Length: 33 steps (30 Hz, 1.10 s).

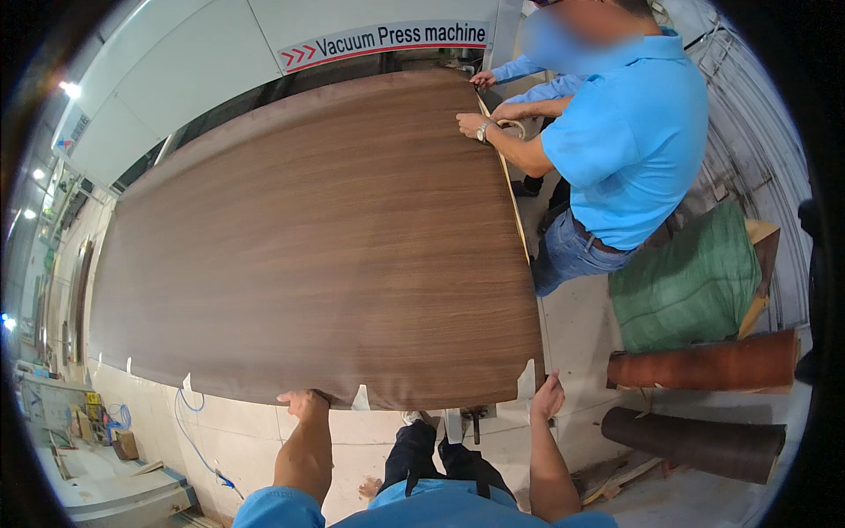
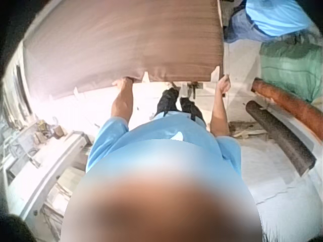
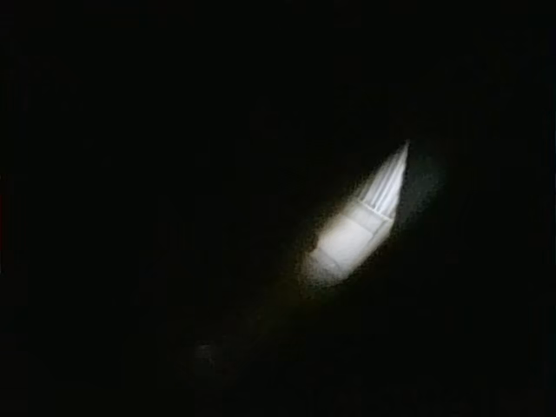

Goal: The person assists two coworkers in applying masking tape along the edges of a large wood panel on a vacuum press machine. The person holds the panel steady while the coworkers apply tape, then helps lift and position the panel onto the machine bed before operating the control panel.

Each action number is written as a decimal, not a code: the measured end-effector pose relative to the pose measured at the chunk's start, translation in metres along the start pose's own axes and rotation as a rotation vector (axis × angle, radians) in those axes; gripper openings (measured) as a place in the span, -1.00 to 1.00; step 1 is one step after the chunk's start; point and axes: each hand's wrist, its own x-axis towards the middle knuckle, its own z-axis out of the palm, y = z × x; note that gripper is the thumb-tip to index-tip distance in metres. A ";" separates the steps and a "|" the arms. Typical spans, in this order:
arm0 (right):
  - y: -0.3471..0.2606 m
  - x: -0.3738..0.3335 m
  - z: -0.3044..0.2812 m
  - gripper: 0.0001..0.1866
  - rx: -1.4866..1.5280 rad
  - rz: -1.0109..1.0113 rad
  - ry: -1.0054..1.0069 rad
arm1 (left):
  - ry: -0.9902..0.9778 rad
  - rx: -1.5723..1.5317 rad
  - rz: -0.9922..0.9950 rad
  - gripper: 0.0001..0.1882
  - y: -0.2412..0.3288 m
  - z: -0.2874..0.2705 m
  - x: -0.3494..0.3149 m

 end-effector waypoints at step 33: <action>-0.011 -0.005 -0.009 -0.19 -0.002 -0.032 -0.014 | -0.028 0.046 0.008 -0.15 -0.001 0.000 0.003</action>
